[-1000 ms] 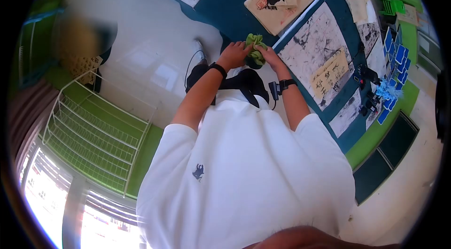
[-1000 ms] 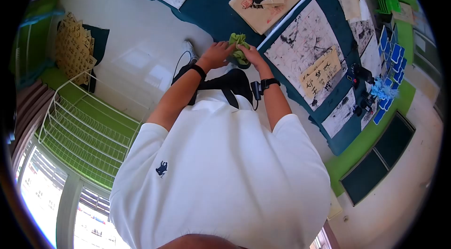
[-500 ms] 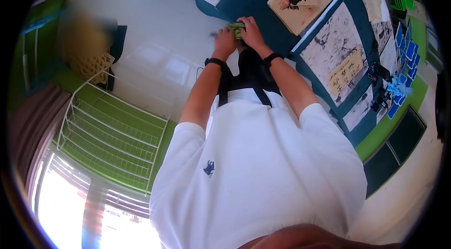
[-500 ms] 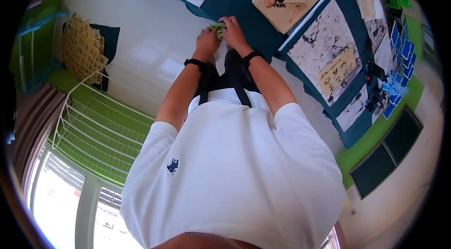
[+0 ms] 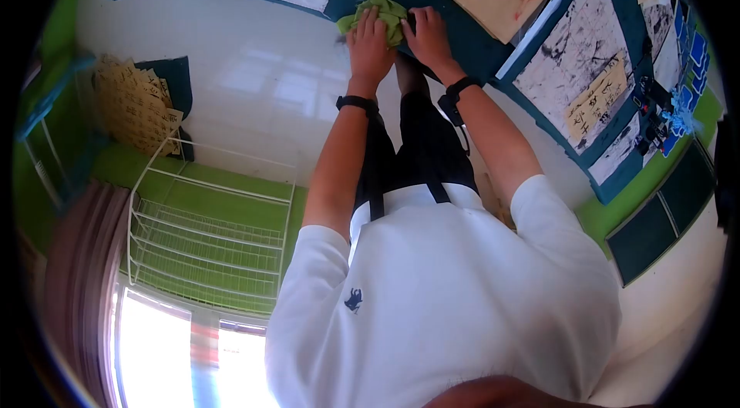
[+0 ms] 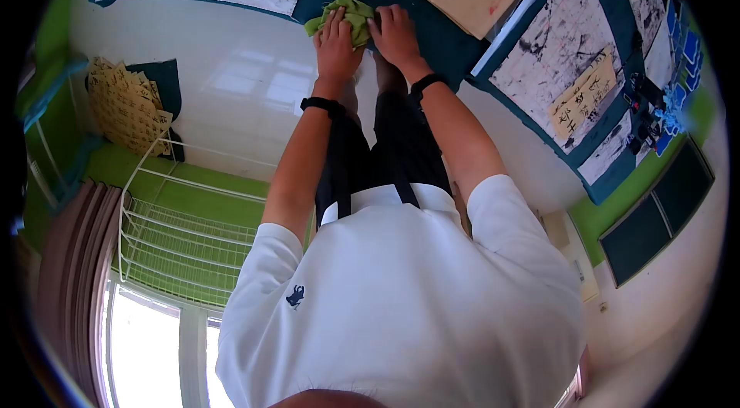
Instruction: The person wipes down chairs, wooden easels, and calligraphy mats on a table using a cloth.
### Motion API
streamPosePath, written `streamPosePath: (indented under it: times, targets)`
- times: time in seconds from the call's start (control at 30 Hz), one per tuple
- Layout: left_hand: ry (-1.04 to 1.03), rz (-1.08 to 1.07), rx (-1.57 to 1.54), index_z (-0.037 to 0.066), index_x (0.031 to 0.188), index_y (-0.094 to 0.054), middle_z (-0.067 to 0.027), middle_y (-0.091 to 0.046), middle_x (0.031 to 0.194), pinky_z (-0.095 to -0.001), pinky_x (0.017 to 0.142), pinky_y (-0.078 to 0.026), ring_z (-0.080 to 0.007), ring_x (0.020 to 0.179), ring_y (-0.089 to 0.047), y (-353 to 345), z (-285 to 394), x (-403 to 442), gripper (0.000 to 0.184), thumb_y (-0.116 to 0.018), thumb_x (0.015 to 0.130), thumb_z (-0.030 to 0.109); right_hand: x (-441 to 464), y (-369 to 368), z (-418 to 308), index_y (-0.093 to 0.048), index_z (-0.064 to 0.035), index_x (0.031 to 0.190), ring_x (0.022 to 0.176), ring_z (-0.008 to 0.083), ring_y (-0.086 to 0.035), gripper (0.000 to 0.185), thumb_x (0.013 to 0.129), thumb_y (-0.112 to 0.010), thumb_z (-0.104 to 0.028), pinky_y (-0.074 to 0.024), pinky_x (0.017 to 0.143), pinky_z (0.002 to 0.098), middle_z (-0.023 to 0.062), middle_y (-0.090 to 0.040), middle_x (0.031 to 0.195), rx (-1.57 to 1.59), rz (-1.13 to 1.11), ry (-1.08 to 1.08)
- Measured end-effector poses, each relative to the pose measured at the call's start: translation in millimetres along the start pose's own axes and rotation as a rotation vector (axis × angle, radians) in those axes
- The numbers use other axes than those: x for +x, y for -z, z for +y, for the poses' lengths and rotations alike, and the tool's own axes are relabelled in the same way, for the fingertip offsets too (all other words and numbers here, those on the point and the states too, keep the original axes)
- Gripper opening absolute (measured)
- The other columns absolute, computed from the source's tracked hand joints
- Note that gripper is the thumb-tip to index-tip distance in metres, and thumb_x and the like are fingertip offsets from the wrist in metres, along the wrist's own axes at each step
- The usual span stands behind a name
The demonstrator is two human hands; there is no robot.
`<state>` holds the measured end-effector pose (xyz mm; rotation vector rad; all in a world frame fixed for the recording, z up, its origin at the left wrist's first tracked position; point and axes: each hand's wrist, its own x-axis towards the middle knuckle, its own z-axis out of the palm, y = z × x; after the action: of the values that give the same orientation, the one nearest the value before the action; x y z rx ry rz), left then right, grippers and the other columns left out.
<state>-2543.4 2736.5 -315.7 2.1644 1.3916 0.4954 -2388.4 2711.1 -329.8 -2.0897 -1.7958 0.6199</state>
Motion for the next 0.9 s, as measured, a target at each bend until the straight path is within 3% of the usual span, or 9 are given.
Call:
streamPosePath:
  times: [0.1,0.2,0.27,0.3,0.37,0.47,0.57,0.8,0.9]
  targets:
    - [0.08,-0.113,0.094,0.007,0.108,-0.054,-0.0137,-0.055,0.127,-0.0458,0.101,-0.034,-0.0328,0.122,-0.049,11.9,6.8,-0.9,0.037,-0.065,0.073,0.008,-13.2,9.2,28.7,-0.055,-0.0087,0.109,0.098,0.0304,-0.052,0.027,0.088,-0.064,-0.024,-0.0426,0.082,0.0454,0.0098,-0.054,0.105,-0.099,-0.039,0.074]
    - [0.027,-0.132,0.231,0.009,0.113,-0.053,-0.0126,-0.058,0.12,-0.0458,0.094,-0.042,-0.0327,0.116,-0.053,9.3,-1.4,20.3,0.044,-0.068,0.072,0.01,-18.6,5.3,45.2,-0.056,-0.0115,0.109,0.096,0.0284,-0.052,0.027,0.087,-0.065,-0.025,-0.0402,0.08,0.0442,0.0086,-0.053,0.103,-0.215,-0.059,0.165]
    - [0.243,-0.336,0.102,0.01,0.116,-0.053,-0.0118,-0.058,0.114,-0.0449,0.081,-0.05,-0.0333,0.107,-0.057,10.4,-6.4,47.5,0.048,-0.069,0.071,0.01,-20.3,-3.5,52.5,-0.057,-0.0142,0.108,0.093,0.0261,-0.051,0.026,0.086,-0.064,-0.027,-0.0384,0.077,0.0419,0.0069,-0.054,0.101,-0.228,0.01,0.257]
    - [0.236,-0.353,0.112,0.01,0.116,-0.053,-0.0118,-0.058,0.114,-0.0449,0.081,-0.05,-0.0333,0.107,-0.057,10.7,-5.6,59.2,0.048,-0.069,0.071,0.01,-20.5,-2.5,52.1,-0.057,-0.0142,0.108,0.093,0.0261,-0.051,0.026,0.086,-0.064,-0.027,-0.0384,0.077,0.0419,0.0069,-0.054,0.101,-0.216,0.01,0.239]
    - [0.116,-0.165,0.148,0.013,0.122,-0.053,-0.0098,-0.059,0.108,-0.0405,0.069,-0.053,-0.0313,0.094,-0.059,8.1,-3.9,83.7,0.052,-0.067,0.072,0.008,-18.6,0.3,51.8,-0.059,-0.0149,0.106,0.09,0.0249,-0.051,0.025,0.085,-0.063,-0.028,-0.0381,0.075,0.041,0.0055,-0.055,0.098,-0.221,-0.007,0.22]
    - [0.006,0.002,0.067,0.016,0.123,-0.055,-0.0093,-0.059,0.11,-0.0411,0.075,-0.051,-0.0313,0.095,-0.058,-7.0,-2.2,119.6,0.053,-0.066,0.072,0.005,-16.9,1.5,54.4,-0.061,-0.0155,0.103,0.087,0.0237,-0.052,0.023,0.084,-0.061,-0.029,-0.038,0.075,0.04,0.0041,-0.055,0.094,-0.186,-0.014,0.218]
    - [-0.17,0.0,0.16,0.02,0.123,-0.058,-0.009,-0.059,0.11,-0.041,0.079,-0.049,-0.0308,0.097,-0.057,-20.4,-8.4,135.5,0.053,-0.064,0.073,0.004,-16.1,2.1,54.9,-0.061,-0.0149,0.103,0.086,0.0233,-0.052,0.022,0.084,-0.061,-0.027,-0.038,0.074,0.0391,0.0036,-0.055,0.093,-0.176,0.035,0.243]
    - [-0.052,-0.208,0.208,0.018,0.119,-0.062,-0.0097,-0.057,0.116,-0.0428,0.079,-0.047,-0.0325,0.101,-0.055,5.3,-10.1,74.5,0.048,-0.061,0.075,0.001,2.6,24.4,22.2,-0.061,-0.0108,0.107,0.091,0.0207,-0.053,0.027,0.083,-0.062,-0.023,-0.0394,0.076,0.0355,0.0029,-0.057,0.104,-0.247,-0.186,0.289]
    - [0.034,-0.211,0.129,0.013,0.119,-0.061,-0.0125,-0.056,0.117,-0.0453,0.082,-0.047,-0.0354,0.101,-0.054,11.7,-10.2,39.4,0.047,-0.06,0.074,0.0,23.3,39.6,13.4,-0.06,-0.0069,0.113,0.105,0.0205,-0.054,0.033,0.083,-0.059,-0.019,-0.0418,0.088,0.0358,0.0052,-0.057,0.118,-0.326,-0.124,0.355]
